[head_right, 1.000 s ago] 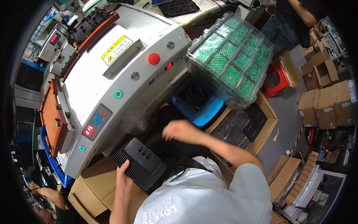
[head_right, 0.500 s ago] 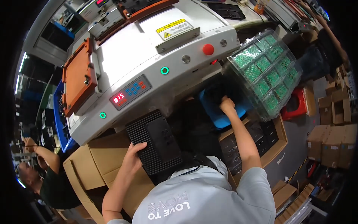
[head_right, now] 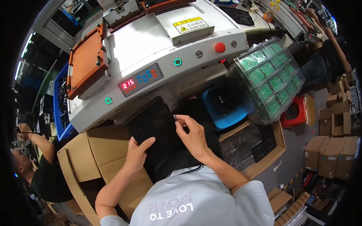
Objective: The recorder is taking black electronic housings, placing them into a machine jig for assembly, and then packing the finished components into cardboard boxes.
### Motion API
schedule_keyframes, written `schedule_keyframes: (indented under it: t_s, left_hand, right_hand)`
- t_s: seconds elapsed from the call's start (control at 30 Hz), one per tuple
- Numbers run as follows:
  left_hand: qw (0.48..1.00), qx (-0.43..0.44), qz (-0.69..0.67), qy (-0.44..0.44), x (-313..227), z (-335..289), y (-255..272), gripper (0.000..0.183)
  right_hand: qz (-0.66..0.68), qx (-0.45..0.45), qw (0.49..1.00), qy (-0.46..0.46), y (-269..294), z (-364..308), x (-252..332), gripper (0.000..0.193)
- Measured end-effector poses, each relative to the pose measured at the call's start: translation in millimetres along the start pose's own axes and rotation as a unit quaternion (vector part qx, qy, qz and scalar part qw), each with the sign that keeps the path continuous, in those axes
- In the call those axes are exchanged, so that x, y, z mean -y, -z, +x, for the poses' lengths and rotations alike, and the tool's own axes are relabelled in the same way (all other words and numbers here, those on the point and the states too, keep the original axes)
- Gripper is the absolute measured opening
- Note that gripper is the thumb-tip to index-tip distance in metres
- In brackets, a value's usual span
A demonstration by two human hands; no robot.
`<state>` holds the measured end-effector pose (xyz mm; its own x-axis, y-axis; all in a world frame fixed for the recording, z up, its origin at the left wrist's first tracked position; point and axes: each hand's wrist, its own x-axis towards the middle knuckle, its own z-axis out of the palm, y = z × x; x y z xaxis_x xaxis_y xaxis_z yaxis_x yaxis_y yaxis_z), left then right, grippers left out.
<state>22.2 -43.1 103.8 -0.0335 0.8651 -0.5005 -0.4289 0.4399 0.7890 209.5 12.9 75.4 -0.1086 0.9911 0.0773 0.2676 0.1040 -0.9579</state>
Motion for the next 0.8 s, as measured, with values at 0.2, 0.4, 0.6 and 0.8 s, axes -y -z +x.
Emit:
schedule_keyframes:
  t_s: [0.2,0.4,0.6,0.8]
  left_hand:
    - [0.997,-0.007,0.051,-0.058,9.7,-4.2,-2.8,0.027]
    - [0.996,-0.023,0.052,-0.063,16.3,-3.3,0.1,0.027]
    - [0.995,-0.035,0.053,-0.075,19.5,-3.4,-2.1,0.028]
    - [0.997,-0.04,0.033,-0.062,26.6,-3.8,-3.9,0.03]
  right_hand:
    - [-0.078,-0.042,0.993,0.077,-13.4,-8.8,-4.0,0.022]
    - [-0.092,-0.058,0.989,0.096,-27.9,-17.0,-23.0,0.023]
    - [-0.061,-0.078,0.991,0.086,-22.0,-10.0,-16.4,0.024]
    - [-0.068,-0.077,0.99,0.094,-22.4,-13.0,-22.9,0.023]
